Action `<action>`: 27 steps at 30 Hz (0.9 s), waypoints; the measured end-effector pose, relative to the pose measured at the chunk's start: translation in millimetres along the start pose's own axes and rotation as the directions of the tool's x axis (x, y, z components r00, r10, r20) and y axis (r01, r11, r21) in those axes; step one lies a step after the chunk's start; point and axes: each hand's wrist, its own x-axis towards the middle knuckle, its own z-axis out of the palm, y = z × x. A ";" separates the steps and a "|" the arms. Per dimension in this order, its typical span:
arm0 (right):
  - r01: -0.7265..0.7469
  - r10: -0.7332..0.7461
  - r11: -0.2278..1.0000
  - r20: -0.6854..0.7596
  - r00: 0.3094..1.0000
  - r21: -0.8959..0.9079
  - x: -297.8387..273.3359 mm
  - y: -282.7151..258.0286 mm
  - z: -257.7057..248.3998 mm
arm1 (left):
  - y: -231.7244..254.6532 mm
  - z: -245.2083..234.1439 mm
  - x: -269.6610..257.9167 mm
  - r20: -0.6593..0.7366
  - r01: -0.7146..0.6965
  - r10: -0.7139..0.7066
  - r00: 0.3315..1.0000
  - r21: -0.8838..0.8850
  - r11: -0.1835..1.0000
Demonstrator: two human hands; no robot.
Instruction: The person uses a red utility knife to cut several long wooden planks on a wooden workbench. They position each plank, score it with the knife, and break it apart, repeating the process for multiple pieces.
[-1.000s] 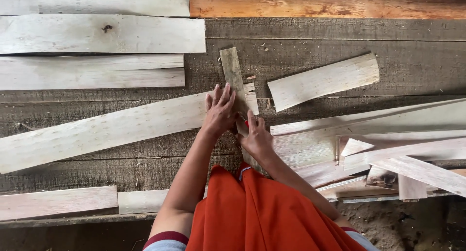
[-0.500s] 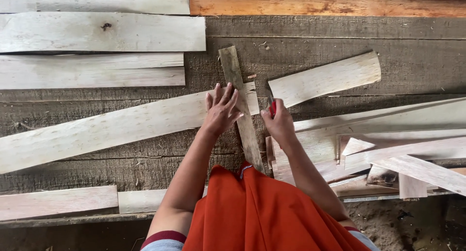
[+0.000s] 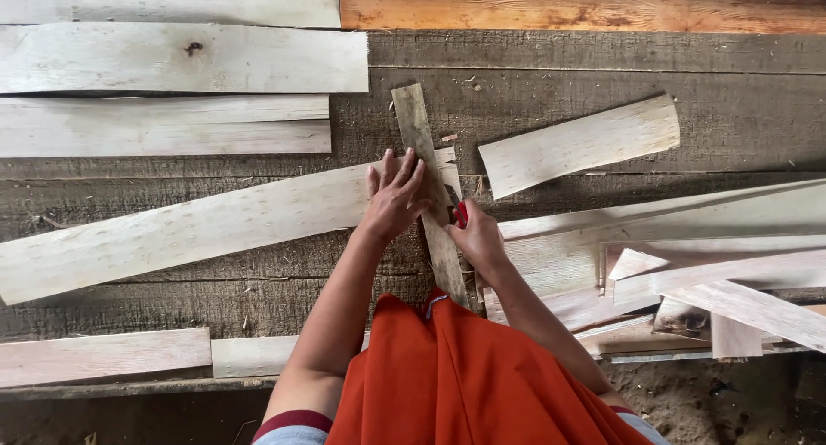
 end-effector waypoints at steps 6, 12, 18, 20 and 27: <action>-0.042 0.041 0.999 -0.024 0.999 -0.009 4.0 0.0 8.6 | -2.5 1.8 0.8 0.006 0.013 -0.013 1.000 0.005 1.000; 0.060 -0.047 0.969 -0.062 0.997 0.239 2.7 -8.0 -23.0 | 4.6 -6.0 -0.6 0.060 0.025 -0.027 0.998 0.021 0.999; 0.123 -0.086 0.952 -0.139 0.987 0.282 36.7 -10.8 -41.4 | 7.2 -9.4 0.5 0.086 0.028 -0.030 0.996 0.035 0.999; 0.133 -0.097 0.947 -0.132 0.986 0.291 39.5 -14.9 -45.5 | 10.3 -12.5 -1.6 0.086 0.024 -0.027 0.996 0.027 0.999; 0.116 -0.108 0.962 -0.045 0.993 0.247 34.2 -16.0 -42.1 | 9.0 -11.4 0.0 0.079 0.025 -0.025 0.997 0.001 1.000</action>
